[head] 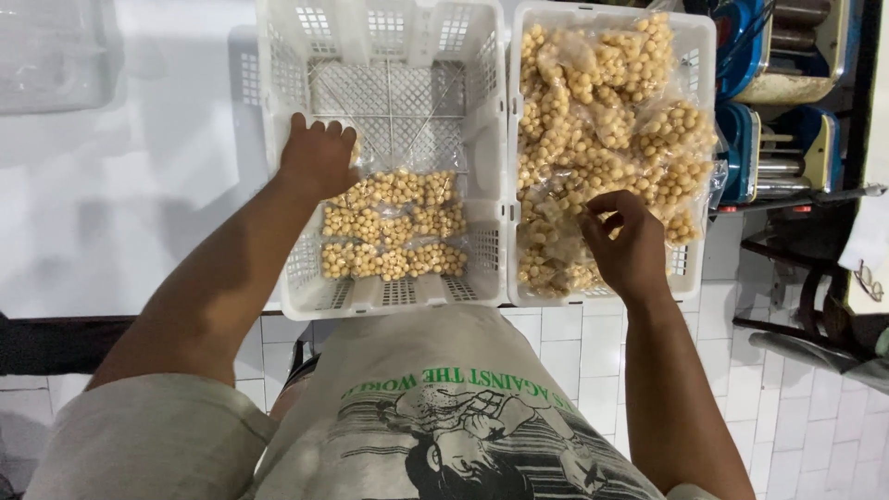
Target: Sorting and arranging small plastic bags of snacks from a bulk container into a plastic crate.
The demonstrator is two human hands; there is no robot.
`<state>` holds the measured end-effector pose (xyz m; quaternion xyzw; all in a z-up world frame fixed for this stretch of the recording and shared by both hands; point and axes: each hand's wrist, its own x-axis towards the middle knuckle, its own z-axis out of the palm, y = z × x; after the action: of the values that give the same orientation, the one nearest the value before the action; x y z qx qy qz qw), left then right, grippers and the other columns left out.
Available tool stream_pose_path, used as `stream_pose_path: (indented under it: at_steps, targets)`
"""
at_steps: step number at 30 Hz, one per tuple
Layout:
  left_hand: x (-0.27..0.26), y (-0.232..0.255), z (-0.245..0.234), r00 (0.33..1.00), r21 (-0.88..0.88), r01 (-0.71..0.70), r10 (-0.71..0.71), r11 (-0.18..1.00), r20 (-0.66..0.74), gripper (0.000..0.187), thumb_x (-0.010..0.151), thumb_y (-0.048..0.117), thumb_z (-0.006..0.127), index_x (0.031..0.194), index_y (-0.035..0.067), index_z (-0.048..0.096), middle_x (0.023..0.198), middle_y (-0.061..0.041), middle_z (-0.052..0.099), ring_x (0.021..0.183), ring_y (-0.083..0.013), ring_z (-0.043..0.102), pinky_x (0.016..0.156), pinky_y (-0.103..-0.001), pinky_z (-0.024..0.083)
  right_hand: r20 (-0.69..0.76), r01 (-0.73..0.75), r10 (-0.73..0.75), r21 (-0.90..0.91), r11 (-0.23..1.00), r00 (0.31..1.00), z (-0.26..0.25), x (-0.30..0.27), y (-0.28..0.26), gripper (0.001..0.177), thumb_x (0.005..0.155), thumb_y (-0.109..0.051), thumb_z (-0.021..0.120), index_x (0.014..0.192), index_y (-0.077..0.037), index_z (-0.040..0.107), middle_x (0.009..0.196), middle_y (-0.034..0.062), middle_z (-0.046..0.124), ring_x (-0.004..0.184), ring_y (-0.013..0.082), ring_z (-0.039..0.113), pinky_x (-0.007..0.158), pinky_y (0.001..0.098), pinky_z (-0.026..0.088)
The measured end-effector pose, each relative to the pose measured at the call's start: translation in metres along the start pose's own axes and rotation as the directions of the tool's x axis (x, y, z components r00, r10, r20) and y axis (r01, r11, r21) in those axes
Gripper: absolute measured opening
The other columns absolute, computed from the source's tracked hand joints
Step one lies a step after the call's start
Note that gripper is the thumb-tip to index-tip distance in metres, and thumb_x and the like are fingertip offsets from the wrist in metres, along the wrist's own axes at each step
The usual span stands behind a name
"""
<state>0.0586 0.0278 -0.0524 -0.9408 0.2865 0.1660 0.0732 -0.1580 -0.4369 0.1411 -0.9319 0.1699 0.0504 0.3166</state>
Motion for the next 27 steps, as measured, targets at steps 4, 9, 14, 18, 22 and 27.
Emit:
stream_pose_path:
  at_steps: [4,9,14,18,22,27]
  targets:
    - [0.007,0.001,0.029,0.998,0.03,0.03,-0.028,0.999,-0.06,0.056,0.11,0.062,0.081,0.129,0.01,0.083,0.112,-0.016,0.086,0.107,-0.0363,0.082,0.112,-0.064,0.039,0.012,0.002,-0.002,0.0,1.0,1.0,0.004,-0.002,-0.005,0.023,0.108,-0.021,0.088,0.126,-0.009,0.083,0.118,0.0166,0.084,0.094,0.0331,0.082,0.087,0.0474,0.063]
    - [0.029,-0.015,0.071,0.892,0.111,-0.051,0.095,0.993,-0.442,0.004,0.102,0.012,0.089,0.1,0.013,0.086,0.093,-0.014,0.076,0.092,-0.0358,0.076,0.098,-0.062,0.044,0.05,-0.032,0.03,0.021,0.999,0.998,-0.004,-0.007,-0.014,0.026,0.109,-0.027,0.087,0.128,-0.011,0.083,0.111,0.0158,0.084,0.092,0.0367,0.079,0.088,0.0517,0.062]
    - [0.01,0.003,0.016,1.0,0.195,-0.027,0.028,0.98,-0.002,0.013,0.104,0.021,0.087,0.115,0.022,0.092,0.133,-0.008,0.083,0.125,-0.0321,0.072,0.113,-0.061,0.041,-0.004,-0.009,0.012,0.445,0.896,1.0,0.006,-0.012,-0.016,0.017,0.115,-0.007,0.083,0.13,-0.003,0.078,0.108,0.0136,0.079,0.095,0.0206,0.073,0.087,0.0373,0.062]
    - [-0.031,0.045,-0.113,1.0,-0.397,-0.02,0.025,0.918,0.009,0.063,0.107,0.055,0.084,0.15,0.009,0.083,0.161,-0.022,0.075,0.148,-0.0468,0.07,0.113,-0.07,0.049,0.011,0.042,-0.061,0.609,0.792,0.998,0.031,-0.009,-0.022,0.015,0.113,0.002,0.083,0.126,0.001,0.077,0.109,0.0173,0.08,0.106,0.0251,0.079,0.096,0.0402,0.066]
    - [-0.05,0.111,-0.14,0.984,-0.957,-0.012,0.172,0.291,0.04,0.085,0.112,0.079,0.065,0.164,0.011,0.07,0.158,-0.024,0.074,0.148,-0.0489,0.069,0.123,-0.071,0.054,0.04,0.056,-0.105,0.632,0.773,0.994,0.048,-0.006,-0.059,0.018,0.111,0.002,0.084,0.128,0.004,0.078,0.11,0.0194,0.08,0.108,0.027,0.078,0.097,0.0446,0.067]
    - [-0.053,0.136,-0.153,0.947,-0.989,-0.143,0.294,0.033,-0.127,0.06,0.097,0.039,0.095,0.147,0.01,0.08,0.135,-0.023,0.081,0.126,-0.0393,0.079,0.11,-0.053,0.065,0.106,0.19,-0.259,0.432,0.882,0.96,0.053,0.006,-0.092,0.032,0.113,-0.005,0.081,0.145,-0.007,0.081,0.105,0.0204,0.081,0.081,0.0278,0.078,0.071,0.0409,0.063]
